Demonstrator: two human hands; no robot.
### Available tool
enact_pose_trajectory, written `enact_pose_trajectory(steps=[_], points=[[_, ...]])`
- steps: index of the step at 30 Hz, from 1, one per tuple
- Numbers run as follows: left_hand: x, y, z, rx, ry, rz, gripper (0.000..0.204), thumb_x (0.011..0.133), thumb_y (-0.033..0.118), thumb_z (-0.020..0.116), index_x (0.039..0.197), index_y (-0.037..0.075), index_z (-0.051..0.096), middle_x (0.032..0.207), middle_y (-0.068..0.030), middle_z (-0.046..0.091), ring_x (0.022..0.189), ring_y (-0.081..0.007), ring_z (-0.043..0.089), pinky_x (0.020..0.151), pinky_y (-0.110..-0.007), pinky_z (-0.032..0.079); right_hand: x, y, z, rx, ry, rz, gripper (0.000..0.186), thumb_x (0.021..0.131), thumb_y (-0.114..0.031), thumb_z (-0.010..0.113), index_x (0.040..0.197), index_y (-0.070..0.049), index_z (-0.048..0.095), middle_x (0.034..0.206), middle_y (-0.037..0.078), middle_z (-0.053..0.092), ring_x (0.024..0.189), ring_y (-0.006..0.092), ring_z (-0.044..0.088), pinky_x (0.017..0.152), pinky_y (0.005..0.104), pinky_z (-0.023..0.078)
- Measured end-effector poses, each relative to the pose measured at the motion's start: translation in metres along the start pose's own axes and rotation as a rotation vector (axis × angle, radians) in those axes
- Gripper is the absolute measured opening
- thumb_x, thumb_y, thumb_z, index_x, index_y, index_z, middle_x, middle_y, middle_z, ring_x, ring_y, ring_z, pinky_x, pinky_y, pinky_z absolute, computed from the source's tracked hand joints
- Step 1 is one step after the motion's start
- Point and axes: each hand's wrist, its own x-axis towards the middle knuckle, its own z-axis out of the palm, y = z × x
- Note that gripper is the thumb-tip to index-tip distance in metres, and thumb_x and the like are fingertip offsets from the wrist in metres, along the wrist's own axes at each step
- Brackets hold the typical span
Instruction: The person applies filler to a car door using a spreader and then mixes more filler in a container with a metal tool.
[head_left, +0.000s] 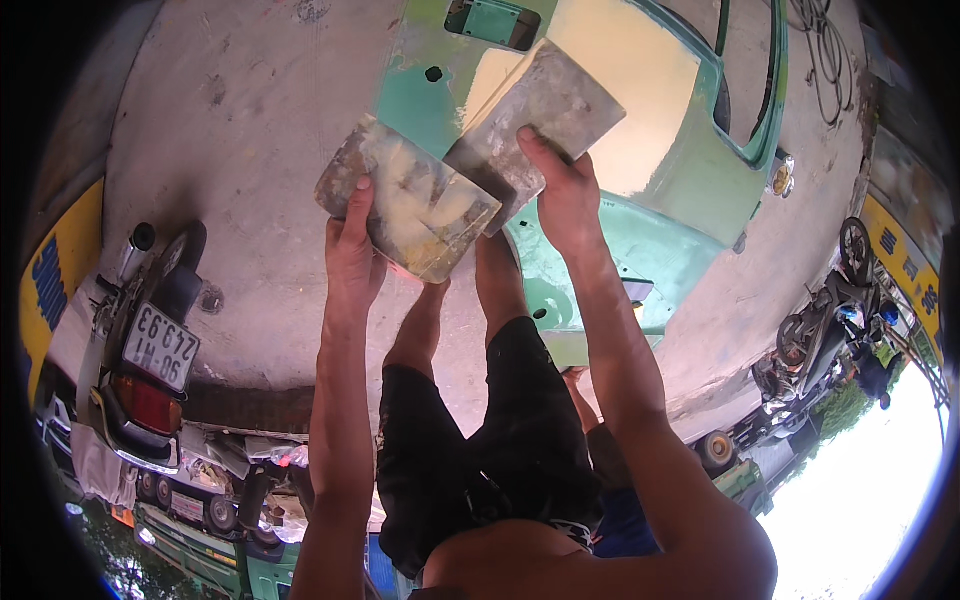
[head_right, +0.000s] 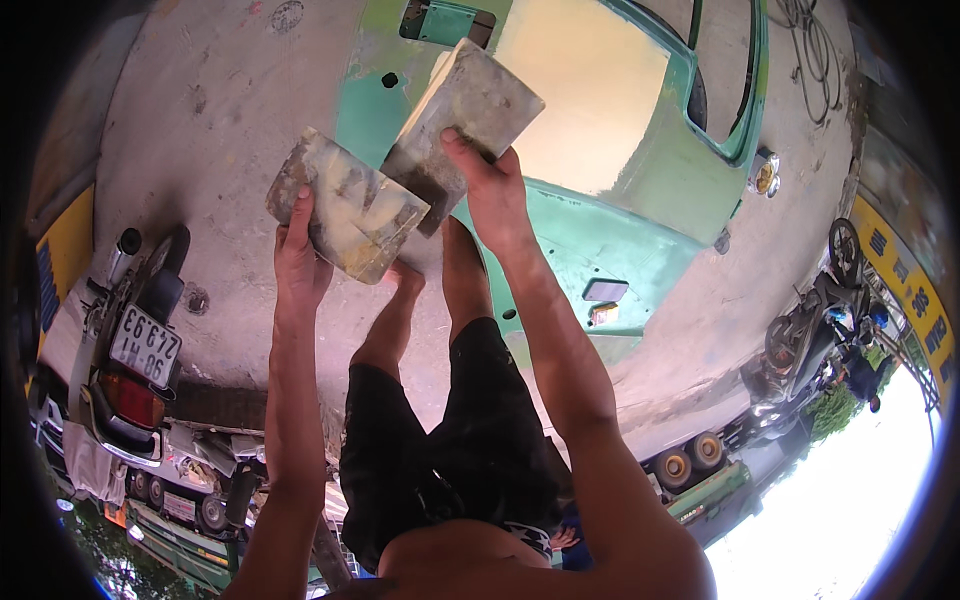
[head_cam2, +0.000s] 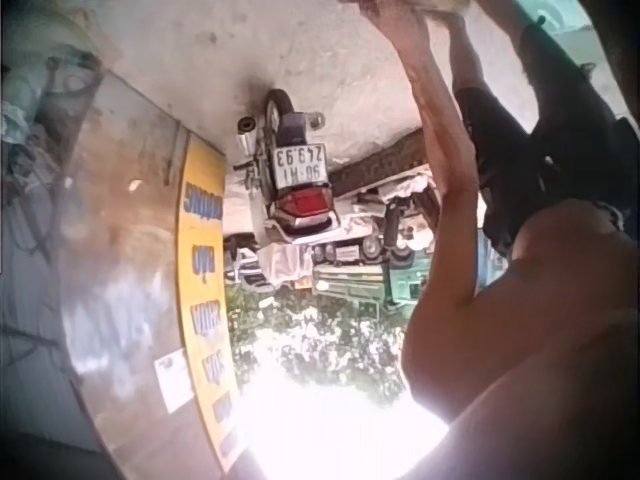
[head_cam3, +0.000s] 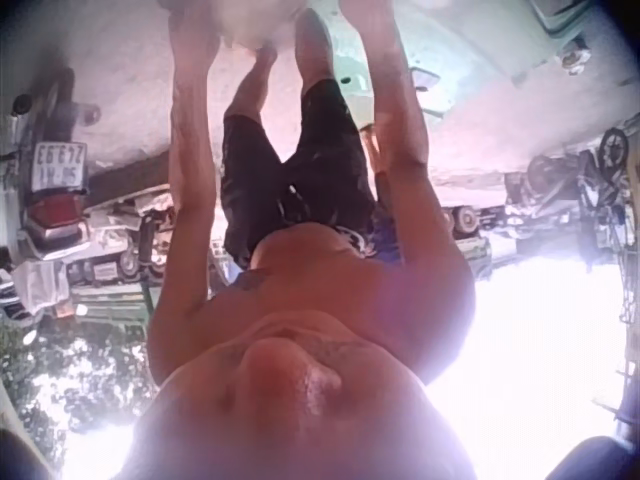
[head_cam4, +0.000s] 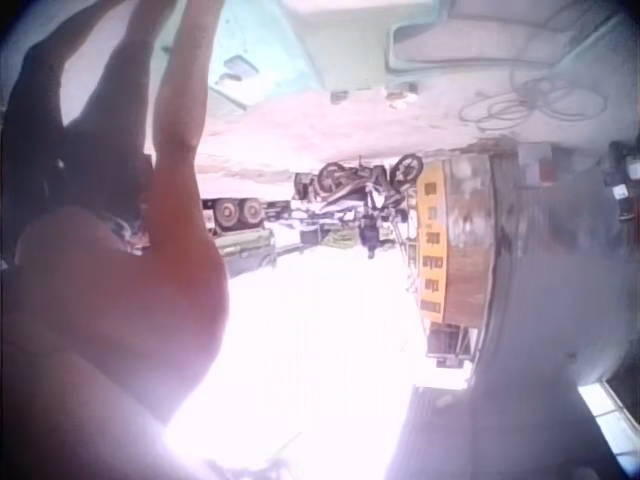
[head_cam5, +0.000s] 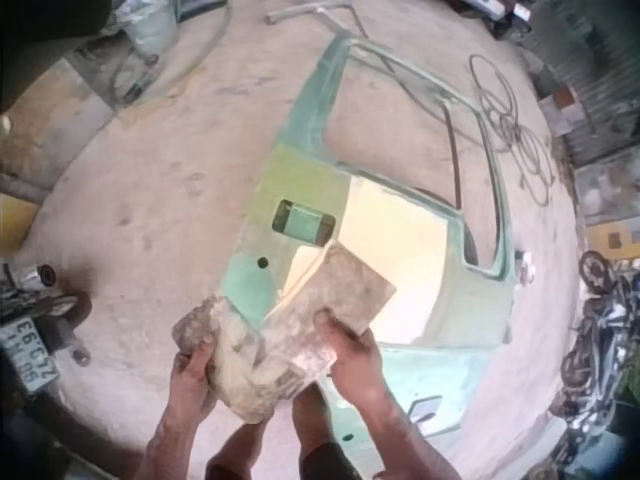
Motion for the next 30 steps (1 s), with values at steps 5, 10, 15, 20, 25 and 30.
enact_pose_trajectory(steps=[5, 10, 15, 20, 25, 30], points=[[0.012, 0.008, 0.023, 0.032, 0.016, 0.06, 0.049, 0.093, 0.036, 0.066, 0.118, -0.006, 0.06, 0.115, -0.0085, 0.064, 0.104, -0.0145, 0.06, 0.092, -0.031, 0.048, -0.02, -0.026, -0.016, -0.415, -0.472, 0.216, 0.052, 0.096, -0.043, 0.06, 0.12, 0.003, 0.059, 0.113, 0.009, 0.065, 0.105, 0.0169, 0.057, 0.096, 0.0312, 0.041], [0.006, 0.03, 0.026, 0.64, 0.103, 0.438, 0.033, 0.096, 0.026, 0.064, 0.103, -0.006, 0.067, 0.087, -0.0058, 0.067, 0.078, -0.0096, 0.055, 0.07, -0.027, 0.046, -0.023, -0.016, -0.044, -0.433, -0.419, 0.352, 0.04, 0.092, -0.032, 0.062, 0.11, 0.003, 0.066, 0.091, 0.009, 0.07, 0.084, 0.015, 0.063, 0.083, 0.0299, 0.048], [-0.015, 0.01, 0.029, 1.279, -0.088, 0.489, 0.029, 0.098, 0.025, 0.058, 0.093, -0.003, 0.065, 0.065, -0.0179, 0.062, 0.053, -0.0283, 0.06, 0.053, -0.036, 0.047, -0.008, 0.018, -0.008, 0.092, -0.274, 0.398, 0.045, 0.086, -0.022, 0.068, 0.119, 0.006, 0.059, 0.107, 0.01, 0.067, 0.101, 0.0165, 0.059, 0.092, 0.0298, 0.044], [-0.022, -0.016, -0.021, 1.71, -0.361, 0.316, 0.031, 0.098, 0.027, 0.055, 0.084, 0.0, 0.062, 0.066, -0.0196, 0.063, 0.062, -0.0382, 0.063, 0.056, -0.045, 0.05, 0.104, 0.024, -0.01, -1.243, -0.117, -0.218, 0.043, 0.086, -0.009, 0.057, 0.13, -0.011, 0.058, 0.11, 0.017, 0.06, 0.104, 0.0323, 0.056, 0.086, 0.0408, 0.046], [-0.024, -0.004, -0.041, 1.659, -0.12, 0.157, 0.041, 0.099, 0.033, 0.053, 0.084, -0.004, 0.066, 0.069, -0.0254, 0.062, 0.066, -0.0427, 0.063, 0.061, -0.05, 0.049, 0.164, 0.074, -0.001, -1.666, 0.144, -0.687, 0.061, 0.08, -0.005, 0.057, 0.138, -0.024, 0.054, 0.113, 0.01, 0.05, 0.107, 0.0286, 0.045, 0.089, 0.048, 0.038], [-0.01, 0.024, -0.053, 1.565, 0.041, 0.139, 0.051, 0.1, 0.037, 0.052, 0.079, -0.008, 0.064, 0.063, -0.0267, 0.058, 0.059, -0.0437, 0.058, 0.057, -0.047, 0.045, 0.176, 0.083, 0.001, -1.718, 0.156, -0.626, 0.062, 0.081, -0.006, 0.057, 0.138, -0.028, 0.053, 0.12, 0.007, 0.05, 0.111, 0.0277, 0.043, 0.093, 0.0504, 0.032]])
